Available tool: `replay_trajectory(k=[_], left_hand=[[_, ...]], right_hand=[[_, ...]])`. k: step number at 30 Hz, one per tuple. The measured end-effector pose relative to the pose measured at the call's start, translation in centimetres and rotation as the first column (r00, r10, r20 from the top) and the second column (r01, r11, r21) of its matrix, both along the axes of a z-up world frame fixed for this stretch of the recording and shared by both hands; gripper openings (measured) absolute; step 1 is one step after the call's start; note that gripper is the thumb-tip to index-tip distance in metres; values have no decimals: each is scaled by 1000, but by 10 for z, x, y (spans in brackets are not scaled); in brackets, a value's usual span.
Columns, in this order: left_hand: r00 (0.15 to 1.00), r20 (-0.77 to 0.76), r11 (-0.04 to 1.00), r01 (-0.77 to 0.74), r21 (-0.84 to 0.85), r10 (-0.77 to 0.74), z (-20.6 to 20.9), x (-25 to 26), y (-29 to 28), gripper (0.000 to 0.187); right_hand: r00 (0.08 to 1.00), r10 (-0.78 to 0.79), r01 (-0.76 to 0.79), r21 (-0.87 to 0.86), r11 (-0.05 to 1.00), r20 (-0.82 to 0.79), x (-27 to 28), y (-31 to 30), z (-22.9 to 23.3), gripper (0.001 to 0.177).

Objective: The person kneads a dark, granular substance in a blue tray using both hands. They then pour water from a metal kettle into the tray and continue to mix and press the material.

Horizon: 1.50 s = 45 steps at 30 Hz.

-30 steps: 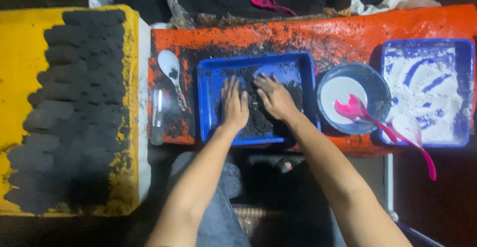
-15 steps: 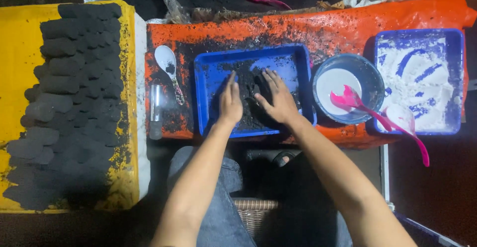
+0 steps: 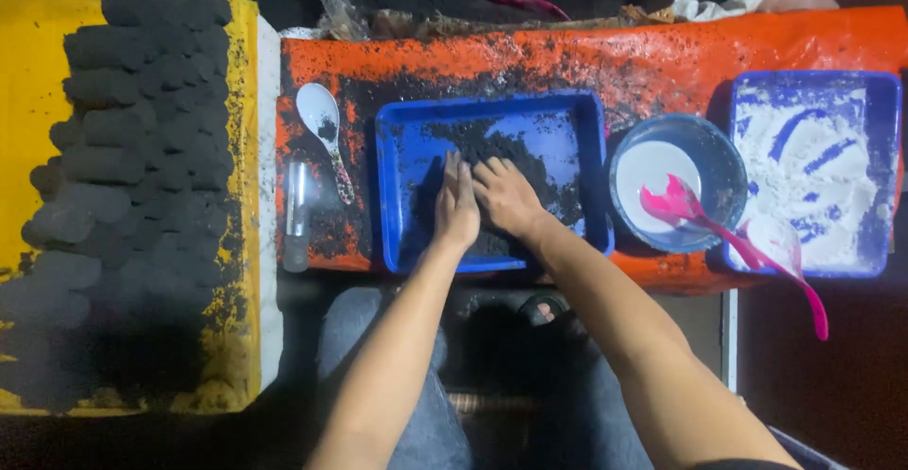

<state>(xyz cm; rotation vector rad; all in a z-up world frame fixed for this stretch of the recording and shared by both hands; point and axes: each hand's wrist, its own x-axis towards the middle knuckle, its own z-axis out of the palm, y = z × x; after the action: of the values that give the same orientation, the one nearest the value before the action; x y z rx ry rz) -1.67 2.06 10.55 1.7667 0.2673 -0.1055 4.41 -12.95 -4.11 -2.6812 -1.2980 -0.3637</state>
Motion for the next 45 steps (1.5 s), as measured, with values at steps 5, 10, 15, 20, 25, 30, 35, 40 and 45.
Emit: replay_trajectory(k=[5, 10, 15, 20, 25, 30, 35, 40, 45], left_hand=[[1000, -6, 1000, -7, -9, 7, -6, 12, 8, 64], [1000, 1, 1000, 1, -9, -1, 2, 21, 9, 67], [979, 202, 994, -59, 92, 39, -8, 20, 11, 52], [950, 308, 942, -54, 331, -54, -23, 19, 8, 50], [961, 179, 852, 92, 515, -212, -35, 24, 0, 54], [911, 180, 758, 185, 626, -371, -52, 29, -4, 50], [838, 461, 741, -106, 663, -293, -98, 41, -17, 29], [671, 705, 702, -389, 596, -228, -102, 50, -10, 22], [660, 735, 700, -451, 553, -155, -109, 62, -7, 45]], right_hand=[[998, -28, 26, 45, 999, 59, -4, 4, 13, 23], [984, -147, 141, 68, 988, 102, -1, 9, 26, 30], [977, -157, 150, -60, 987, -146, -6, -7, 62, 73], [925, -273, 337, 238, 911, -265, -20, -26, 128, 64], [752, -425, 576, 188, 796, -504, -17, -24, 124, 60], [800, -350, 479, 166, 862, -487, -13, -3, 108, 56], [888, -337, 415, 231, 880, -312, -7, -6, 91, 41], [952, -297, 303, 328, 895, -68, -7, -3, 63, 25], [954, -274, 226, 310, 923, 120, -4, -3, 34, 21]])
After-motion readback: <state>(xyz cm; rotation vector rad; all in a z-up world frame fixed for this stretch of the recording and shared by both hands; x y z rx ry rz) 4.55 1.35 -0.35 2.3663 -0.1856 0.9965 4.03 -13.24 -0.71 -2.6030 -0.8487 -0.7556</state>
